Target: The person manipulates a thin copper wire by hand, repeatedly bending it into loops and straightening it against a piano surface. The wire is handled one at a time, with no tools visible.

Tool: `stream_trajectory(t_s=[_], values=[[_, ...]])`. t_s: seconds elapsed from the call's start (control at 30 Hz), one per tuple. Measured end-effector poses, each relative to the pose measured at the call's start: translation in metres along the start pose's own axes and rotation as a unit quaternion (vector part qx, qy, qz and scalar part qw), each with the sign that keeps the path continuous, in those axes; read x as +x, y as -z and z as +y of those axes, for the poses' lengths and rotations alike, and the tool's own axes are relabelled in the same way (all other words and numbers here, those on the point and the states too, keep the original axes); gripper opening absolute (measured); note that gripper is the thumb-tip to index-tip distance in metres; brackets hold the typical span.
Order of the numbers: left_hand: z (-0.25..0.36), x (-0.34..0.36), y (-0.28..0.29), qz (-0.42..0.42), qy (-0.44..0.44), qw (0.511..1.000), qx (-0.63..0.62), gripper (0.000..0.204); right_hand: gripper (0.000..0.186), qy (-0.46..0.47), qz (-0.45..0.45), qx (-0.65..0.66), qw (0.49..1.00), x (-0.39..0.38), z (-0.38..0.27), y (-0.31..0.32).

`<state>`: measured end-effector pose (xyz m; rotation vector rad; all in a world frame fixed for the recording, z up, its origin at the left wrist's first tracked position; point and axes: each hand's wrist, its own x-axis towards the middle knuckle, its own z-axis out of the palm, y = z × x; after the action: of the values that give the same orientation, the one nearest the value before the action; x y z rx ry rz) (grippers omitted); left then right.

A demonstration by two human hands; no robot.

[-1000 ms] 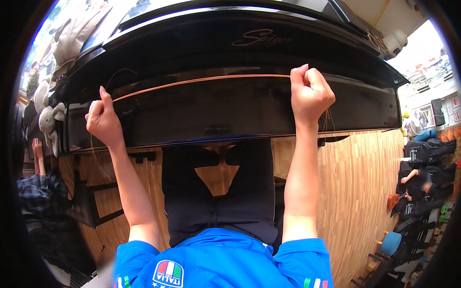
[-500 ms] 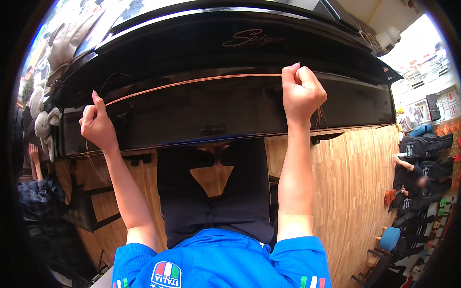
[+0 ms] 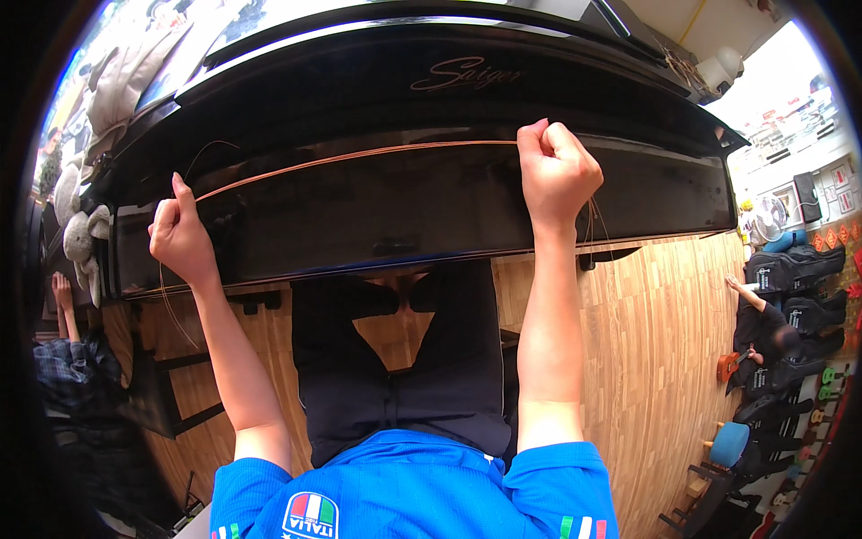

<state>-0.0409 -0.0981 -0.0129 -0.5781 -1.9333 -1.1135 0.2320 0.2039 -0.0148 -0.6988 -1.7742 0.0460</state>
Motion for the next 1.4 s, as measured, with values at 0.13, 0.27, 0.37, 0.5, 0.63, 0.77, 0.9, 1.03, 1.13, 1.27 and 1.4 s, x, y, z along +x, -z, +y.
stream_trajectory(t_s=[0.13, 0.27, 0.37, 0.5, 0.63, 0.77, 0.9, 1.03, 1.13, 1.27, 1.4], values=[[-0.0023, -0.0004, 0.0004, -0.016, 0.011, 1.0, -0.016, 0.049, 0.041, -0.005, -0.015, -0.004, 1.0, 0.0001, -0.0006, 0.0001], [-0.0032, -0.0004, -0.0004, -0.018, 0.008, 1.0, -0.024, 0.05, 0.039, -0.012, -0.025, -0.006, 1.0, 0.0001, -0.0006, -0.0001], [-0.001, 0.0, -0.0007, -0.025, 0.034, 0.998, -0.04, 0.051, 0.039, -0.015, -0.036, -0.011, 0.999, 0.0002, -0.0011, 0.0002], [-0.0006, 0.0006, -0.0007, -0.023, 0.037, 0.998, -0.042, 0.051, 0.038, -0.017, -0.044, -0.011, 0.999, 0.0002, -0.0017, 0.0005], [-0.0022, -0.0002, -0.0005, -0.027, 0.038, 0.998, -0.03, 0.052, 0.038, -0.027, -0.045, -0.006, 0.999, 0.0003, -0.0005, 0.0008], [-0.0033, -0.0008, -0.0003, -0.029, 0.056, 0.998, -0.024, 0.052, 0.039, -0.031, -0.04, 0.008, 0.999, 0.0003, -0.0002, 0.0017], [-0.0013, -0.0009, 0.0003, -0.025, 0.051, 0.998, -0.034, 0.052, 0.041, -0.05, -0.043, 0.052, 0.996, -0.0007, 0.0012, 0.0016], [0.0001, 0.0001, 0.0003, -0.018, 0.047, 0.998, -0.043, 0.052, 0.041, -0.051, -0.047, 0.065, 0.995, 0.0, 0.0014, 0.0031], [-0.0029, 0.0, -0.0005, -0.008, 0.055, 0.997, -0.044, 0.051, 0.04, -0.053, -0.032, 0.07, 0.996, 0.0001, 0.0003, 0.002], [0.0011, 0.0004, 0.001, -0.001, 0.064, 0.997, -0.046, 0.051, 0.041, -0.044, -0.026, 0.063, 0.997, -0.0001, -0.0002, 0.0015], [-0.0048, -0.0006, -0.0004, -0.013, 0.03, 0.998, -0.049, 0.051, 0.041, -0.037, -0.041, 0.068, 0.996, -0.0005, 0.0002, 0.0041]])
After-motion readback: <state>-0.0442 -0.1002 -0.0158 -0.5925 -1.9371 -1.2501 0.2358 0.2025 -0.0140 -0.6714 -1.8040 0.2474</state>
